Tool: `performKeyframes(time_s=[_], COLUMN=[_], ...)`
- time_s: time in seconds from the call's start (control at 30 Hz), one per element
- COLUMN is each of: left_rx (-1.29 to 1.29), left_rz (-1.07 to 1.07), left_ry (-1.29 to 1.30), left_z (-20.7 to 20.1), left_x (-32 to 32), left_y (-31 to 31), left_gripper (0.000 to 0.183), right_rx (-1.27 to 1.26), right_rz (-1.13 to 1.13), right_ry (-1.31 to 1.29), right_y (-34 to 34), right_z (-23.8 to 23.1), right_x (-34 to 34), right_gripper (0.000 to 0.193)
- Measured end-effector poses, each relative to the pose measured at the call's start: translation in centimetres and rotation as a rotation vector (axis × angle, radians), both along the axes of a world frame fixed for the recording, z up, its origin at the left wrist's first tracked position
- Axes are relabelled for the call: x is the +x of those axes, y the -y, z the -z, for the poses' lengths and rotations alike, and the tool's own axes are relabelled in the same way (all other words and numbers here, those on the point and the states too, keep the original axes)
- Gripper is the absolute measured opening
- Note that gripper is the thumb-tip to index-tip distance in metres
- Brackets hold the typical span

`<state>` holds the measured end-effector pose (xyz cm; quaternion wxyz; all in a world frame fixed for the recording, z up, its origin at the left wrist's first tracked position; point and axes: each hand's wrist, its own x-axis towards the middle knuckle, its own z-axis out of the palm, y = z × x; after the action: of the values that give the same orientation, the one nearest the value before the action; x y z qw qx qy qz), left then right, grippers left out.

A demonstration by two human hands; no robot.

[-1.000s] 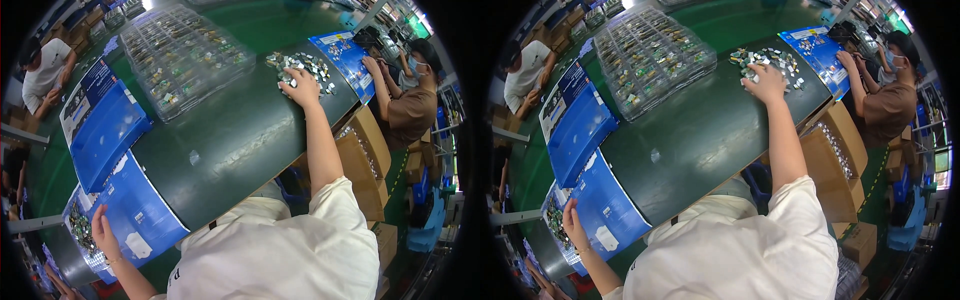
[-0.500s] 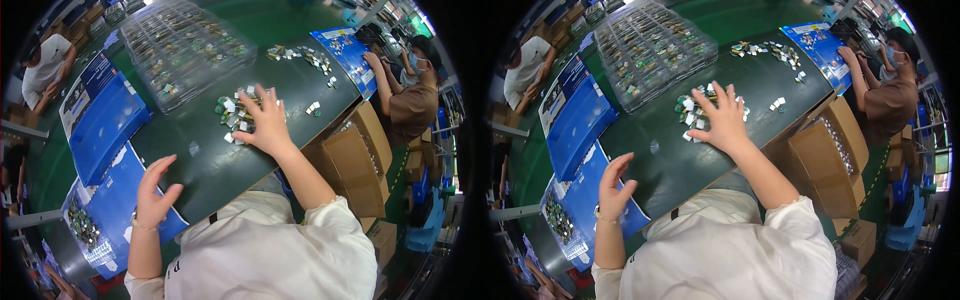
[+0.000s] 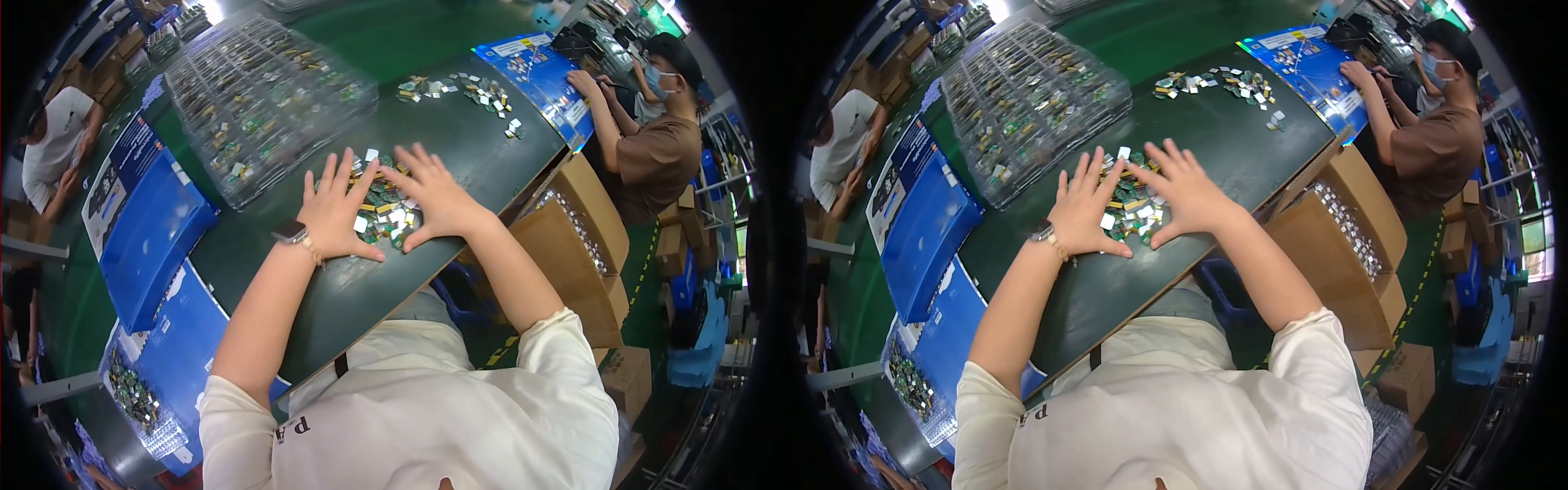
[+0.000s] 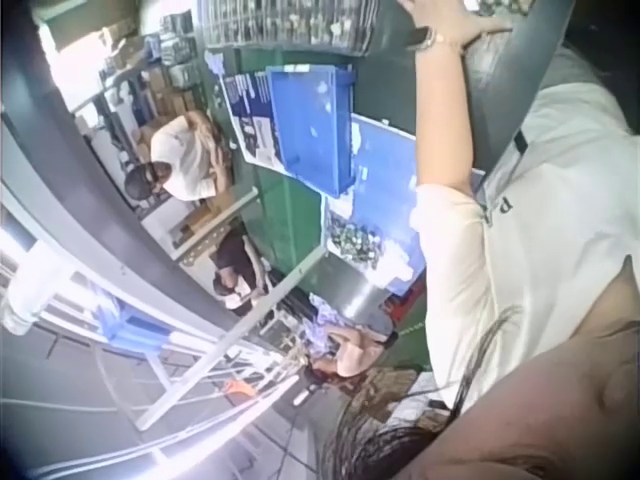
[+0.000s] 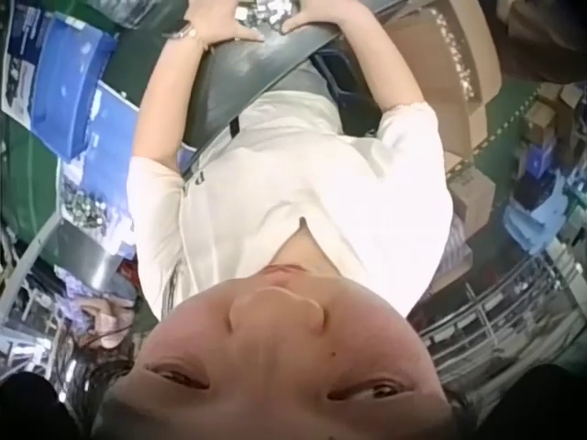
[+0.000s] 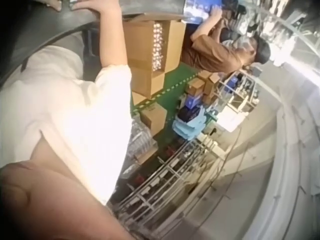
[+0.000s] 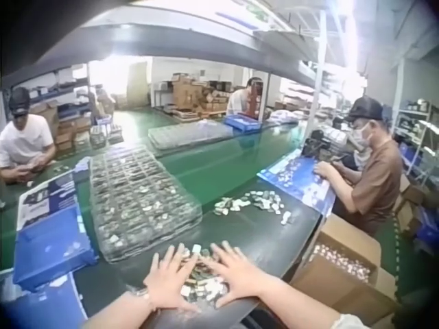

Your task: Assembling small electronic components onto circuit boards on a factory production line.

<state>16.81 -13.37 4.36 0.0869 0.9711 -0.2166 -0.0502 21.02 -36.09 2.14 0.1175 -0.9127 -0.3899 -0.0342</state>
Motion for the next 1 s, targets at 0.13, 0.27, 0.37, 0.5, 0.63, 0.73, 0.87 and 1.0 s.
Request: performKeyframes(time_s=[0.13, 0.27, 0.37, 0.5, 0.63, 0.73, 0.87, 1.0], left_rx=[-0.103, -0.196, -0.234, -0.240, -0.252, -0.236, -0.271, -0.243], left_rz=[0.075, 0.113, 0.124, 0.028, 0.020, 0.067, 0.119, 0.102], left_ry=[0.017, 0.032, 0.060, 0.055, 0.028, 0.029, -0.057, -0.109], left_z=[1.4, 1.8, 2.2, 2.0, 1.9, 2.1, 1.0, -0.8], left_x=[1.4, -0.6, -4.3, -8.5, -10.9, -11.8, -12.1, -12.5], left_y=[0.6, 0.2, -0.4, -1.1, -2.7, -4.7, -7.5, -10.1], left_gripper=[0.132, 0.118, 0.096, 0.090, 0.083, 0.084, 0.089, 0.090], right_rx=[0.129, 0.235, 0.179, 0.202, 0.197, 0.227, 0.248, 0.245], right_rz=[-0.129, -0.126, -0.109, -0.066, -0.005, 0.089, 0.107, 0.147], right_ry=[-0.070, -0.137, -0.187, -0.225, -0.241, -0.213, -0.208, -0.188], right_y=[-0.6, -0.9, -1.3, -3.6, -5.8, -7.8, -9.8, -11.0], right_z=[0.6, 0.9, 0.8, 0.1, 0.3, 0.7, 0.6, 0.8], right_x=[0.2, -2.1, -4.3, -7.6, -10.0, -12.2, -13.1, -13.5], right_gripper=[0.117, 0.110, 0.098, 0.094, 0.092, 0.091, 0.093, 0.096])
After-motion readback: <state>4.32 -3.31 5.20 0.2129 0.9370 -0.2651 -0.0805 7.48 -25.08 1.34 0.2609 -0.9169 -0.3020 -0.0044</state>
